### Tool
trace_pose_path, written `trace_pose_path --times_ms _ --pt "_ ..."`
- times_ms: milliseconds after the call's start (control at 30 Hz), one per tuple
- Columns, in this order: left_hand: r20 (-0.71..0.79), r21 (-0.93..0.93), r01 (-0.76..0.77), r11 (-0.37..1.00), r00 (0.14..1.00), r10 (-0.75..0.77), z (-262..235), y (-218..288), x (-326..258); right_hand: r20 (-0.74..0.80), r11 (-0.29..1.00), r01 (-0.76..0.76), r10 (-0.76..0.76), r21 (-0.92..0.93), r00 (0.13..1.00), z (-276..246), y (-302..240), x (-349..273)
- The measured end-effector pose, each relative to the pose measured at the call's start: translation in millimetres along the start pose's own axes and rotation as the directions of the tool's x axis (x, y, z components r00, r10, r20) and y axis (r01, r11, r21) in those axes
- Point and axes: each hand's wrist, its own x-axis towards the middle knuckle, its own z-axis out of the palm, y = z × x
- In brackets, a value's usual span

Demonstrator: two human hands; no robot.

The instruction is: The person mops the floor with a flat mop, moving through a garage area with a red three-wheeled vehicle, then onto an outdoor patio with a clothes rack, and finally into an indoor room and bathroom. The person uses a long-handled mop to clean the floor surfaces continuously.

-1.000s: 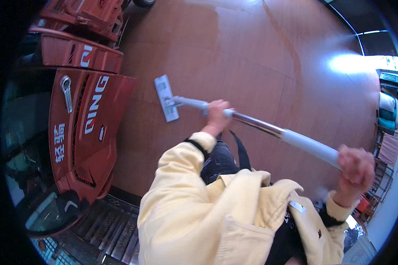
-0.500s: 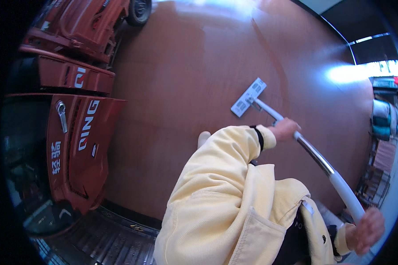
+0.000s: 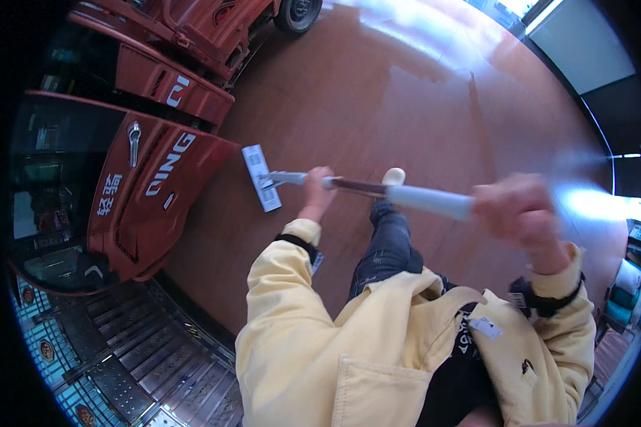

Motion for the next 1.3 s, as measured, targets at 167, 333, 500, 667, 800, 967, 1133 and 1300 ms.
trace_pose_path --times_ms 167,333,500,667,800,967,1133,1300 --pt "0.048 0.243 0.324 0.914 0.937 -0.345 3 -90 56 0.142 0.989 0.147 -0.144 -0.017 0.979 -35 75 125" --pt "0.32 0.327 0.087 0.941 0.927 -0.196 70 -22 158 -0.093 0.996 -0.082 0.079 -0.019 0.993 -167 48 95" --pt "0.682 0.006 -0.393 0.919 0.674 0.284 195 158 241 -0.627 0.966 -0.105 -0.069 -0.236 0.776 -232 -48 -66" --pt "0.585 -0.462 -0.455 0.761 0.488 0.647 288 349 226 -0.848 0.905 -0.318 -0.08 -0.282 0.525 -167 -161 -199" --pt "0.477 -0.611 -0.445 0.655 0.454 0.753 332 441 195 -0.918 0.841 -0.449 -0.13 -0.302 0.374 -115 -188 -200" --pt "0.565 -0.638 -0.39 0.663 0.348 0.748 354 483 194 -0.462 0.773 -0.38 0.128 -0.508 0.877 -146 -202 -216" --pt "0.633 -0.67 -0.391 0.632 0.145 0.76 311 512 210 0.062 0.834 -0.038 0.085 -0.55 0.994 -175 -268 -295" --pt "0.701 -0.518 -0.375 0.769 0.329 0.633 277 488 239 -0.391 -0.132 -0.462 -0.361 -0.877 0.847 -214 -195 -334"
